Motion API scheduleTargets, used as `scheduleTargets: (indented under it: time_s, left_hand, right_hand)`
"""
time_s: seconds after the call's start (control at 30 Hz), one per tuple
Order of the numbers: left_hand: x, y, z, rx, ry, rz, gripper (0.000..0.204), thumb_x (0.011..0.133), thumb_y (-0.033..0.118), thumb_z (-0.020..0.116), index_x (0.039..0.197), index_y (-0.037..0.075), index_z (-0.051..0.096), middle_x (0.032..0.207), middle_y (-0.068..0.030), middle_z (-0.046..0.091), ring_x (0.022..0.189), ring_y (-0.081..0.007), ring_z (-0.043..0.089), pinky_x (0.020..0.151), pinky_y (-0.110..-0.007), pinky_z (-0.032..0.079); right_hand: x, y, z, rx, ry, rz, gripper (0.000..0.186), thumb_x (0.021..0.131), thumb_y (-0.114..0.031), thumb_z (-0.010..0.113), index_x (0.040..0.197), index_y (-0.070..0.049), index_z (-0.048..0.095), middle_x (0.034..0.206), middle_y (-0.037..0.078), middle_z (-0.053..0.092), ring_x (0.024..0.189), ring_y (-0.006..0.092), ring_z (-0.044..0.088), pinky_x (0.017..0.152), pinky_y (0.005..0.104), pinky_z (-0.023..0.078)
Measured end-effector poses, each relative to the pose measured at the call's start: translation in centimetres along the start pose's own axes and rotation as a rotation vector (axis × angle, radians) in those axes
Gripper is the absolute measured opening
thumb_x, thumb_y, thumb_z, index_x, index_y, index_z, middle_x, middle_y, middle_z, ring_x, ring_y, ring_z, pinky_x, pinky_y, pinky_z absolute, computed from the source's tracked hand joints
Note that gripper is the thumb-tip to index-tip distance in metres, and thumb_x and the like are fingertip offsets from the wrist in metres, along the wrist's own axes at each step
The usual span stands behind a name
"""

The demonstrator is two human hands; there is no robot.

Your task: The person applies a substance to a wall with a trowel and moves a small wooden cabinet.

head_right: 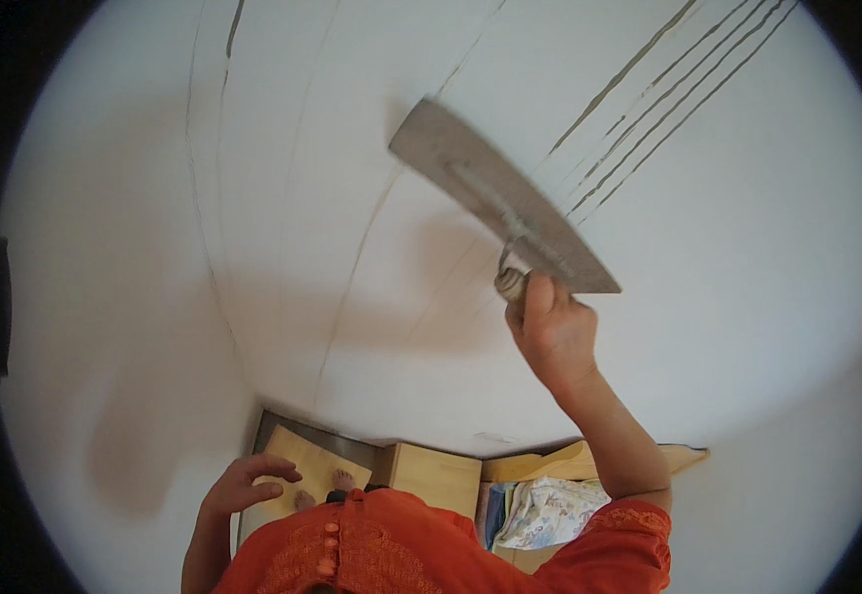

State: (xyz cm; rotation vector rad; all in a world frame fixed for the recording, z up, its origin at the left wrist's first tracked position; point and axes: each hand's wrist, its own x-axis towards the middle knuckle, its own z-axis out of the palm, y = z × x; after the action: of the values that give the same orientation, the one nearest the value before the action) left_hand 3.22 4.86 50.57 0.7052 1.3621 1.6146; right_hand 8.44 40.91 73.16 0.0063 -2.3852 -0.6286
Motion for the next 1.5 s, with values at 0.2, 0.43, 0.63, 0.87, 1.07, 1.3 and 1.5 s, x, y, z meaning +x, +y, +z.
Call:
scheduleTargets:
  time_s: [0.2,0.43,0.63,0.87,1.07,1.3,1.5]
  left_hand:
    - [-0.5,0.1,0.1,-0.014,0.017,0.009,0.036,0.076,0.014,0.061,0.109,0.001,0.052,0.101,-0.0108,0.059,0.097,-0.0187,0.055,0.084,-0.032,0.043]
    - [-0.2,-0.6,0.5,-0.042,-0.012,-0.038,0.036,0.077,0.010,0.060,0.110,0.000,0.051,0.103,-0.0128,0.059,0.098,-0.0197,0.055,0.086,-0.033,0.042]
    - [1.3,0.6,0.9,-0.005,-0.084,-0.045,0.035,0.078,0.010,0.060,0.110,0.001,0.050,0.104,-0.0118,0.059,0.099,-0.0195,0.055,0.086,-0.033,0.042]
    - [0.8,-0.3,1.3,-0.105,-0.048,-0.003,0.035,0.078,0.011,0.061,0.109,0.002,0.051,0.103,-0.0110,0.059,0.098,-0.0192,0.055,0.086,-0.033,0.042]
    - [-0.1,-1.6,0.7,-0.050,-0.027,0.001,0.037,0.077,0.015,0.062,0.110,0.002,0.051,0.103,-0.0108,0.059,0.098,-0.0197,0.055,0.086,-0.033,0.042]
    - [-0.6,-2.6,0.3,-0.055,-0.010,-0.014,0.038,0.077,0.017,0.063,0.110,0.002,0.051,0.103,-0.0110,0.059,0.099,-0.0204,0.055,0.086,-0.033,0.041]
    - [0.1,-1.4,0.9,-0.036,-0.014,-0.003,0.038,0.077,0.018,0.063,0.110,0.002,0.052,0.103,-0.0107,0.059,0.099,-0.0203,0.055,0.087,-0.034,0.041]
  right_hand:
    - [-3.7,-2.4,2.6,0.164,-0.168,-0.004,0.025,0.063,-0.005,0.062,0.082,-0.003,0.045,0.061,0.013,0.053,0.047,0.0296,0.053,0.040,0.0364,0.043]
    - [-3.2,-4.2,1.1,0.617,0.035,0.407,0.031,0.067,-0.010,0.069,0.087,-0.003,0.047,0.066,0.015,0.058,0.061,0.0304,0.060,0.051,0.0349,0.048]
    - [-2.0,-4.1,3.4,0.585,-0.116,0.318,0.028,0.068,-0.010,0.067,0.086,-0.002,0.047,0.067,0.017,0.057,0.058,0.0318,0.058,0.053,0.0358,0.046]
    - [-4.4,-5.6,6.7,0.423,-0.178,0.278,0.027,0.063,-0.005,0.061,0.085,-0.004,0.046,0.057,0.013,0.054,0.049,0.0331,0.054,0.044,0.0394,0.044]
    - [-8.9,-7.7,10.5,0.403,-0.328,0.198,0.026,0.062,-0.005,0.061,0.084,-0.004,0.047,0.056,0.013,0.055,0.050,0.0318,0.055,0.044,0.0394,0.044]
    - [-6.7,-7.1,9.3,0.422,-0.161,0.246,0.026,0.063,-0.006,0.061,0.084,-0.005,0.047,0.056,0.012,0.054,0.049,0.0324,0.054,0.044,0.0405,0.044]
    - [-10.0,-7.9,11.0,0.437,-0.382,0.220,0.029,0.062,-0.006,0.063,0.086,-0.005,0.047,0.058,0.014,0.054,0.052,0.0344,0.055,0.046,0.0413,0.044]
